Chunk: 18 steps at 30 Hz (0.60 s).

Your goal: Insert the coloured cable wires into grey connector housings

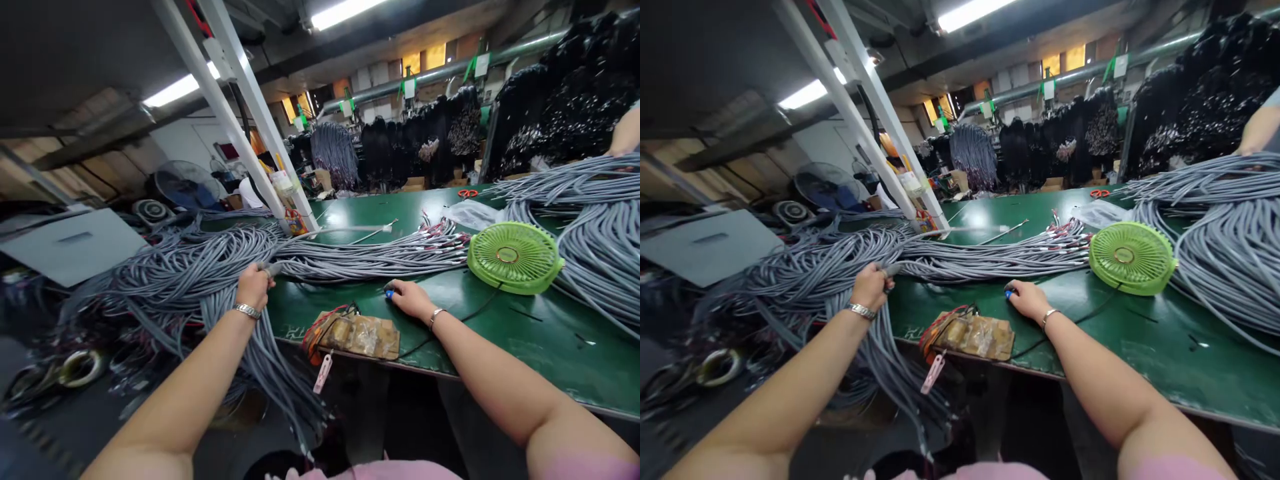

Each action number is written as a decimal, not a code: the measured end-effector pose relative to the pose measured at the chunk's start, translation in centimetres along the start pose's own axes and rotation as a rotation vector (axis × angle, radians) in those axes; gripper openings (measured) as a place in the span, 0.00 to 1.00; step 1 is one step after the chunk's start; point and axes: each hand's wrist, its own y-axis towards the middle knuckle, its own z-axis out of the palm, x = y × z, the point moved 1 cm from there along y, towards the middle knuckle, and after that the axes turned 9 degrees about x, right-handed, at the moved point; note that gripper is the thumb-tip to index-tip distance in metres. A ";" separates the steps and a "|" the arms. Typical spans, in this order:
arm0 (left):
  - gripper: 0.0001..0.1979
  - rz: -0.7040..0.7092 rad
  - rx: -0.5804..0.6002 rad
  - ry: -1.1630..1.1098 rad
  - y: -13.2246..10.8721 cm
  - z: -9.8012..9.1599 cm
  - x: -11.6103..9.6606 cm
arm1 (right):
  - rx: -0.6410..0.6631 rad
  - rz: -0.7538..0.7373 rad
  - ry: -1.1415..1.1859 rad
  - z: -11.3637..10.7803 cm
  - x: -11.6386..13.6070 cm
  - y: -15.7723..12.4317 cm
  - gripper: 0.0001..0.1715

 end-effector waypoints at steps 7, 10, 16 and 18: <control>0.07 0.293 0.594 0.628 -4.6 2.1 -4.0 | 0.033 -0.027 -0.041 0.3 0.2 0.5 0.17; 0.05 0.326 0.801 0.658 -6.9 5.2 -5.8 | 0.052 -0.051 -0.074 0.4 -0.4 0.9 0.20; 0.07 0.194 0.687 0.436 -7.5 8.3 -7.0 | 0.080 -0.137 0.026 0.3 -2.8 2.0 0.25; 0.12 0.160 0.612 0.239 -7.0 6.8 -7.0 | 0.110 -0.134 0.051 0.2 -3.3 2.1 0.26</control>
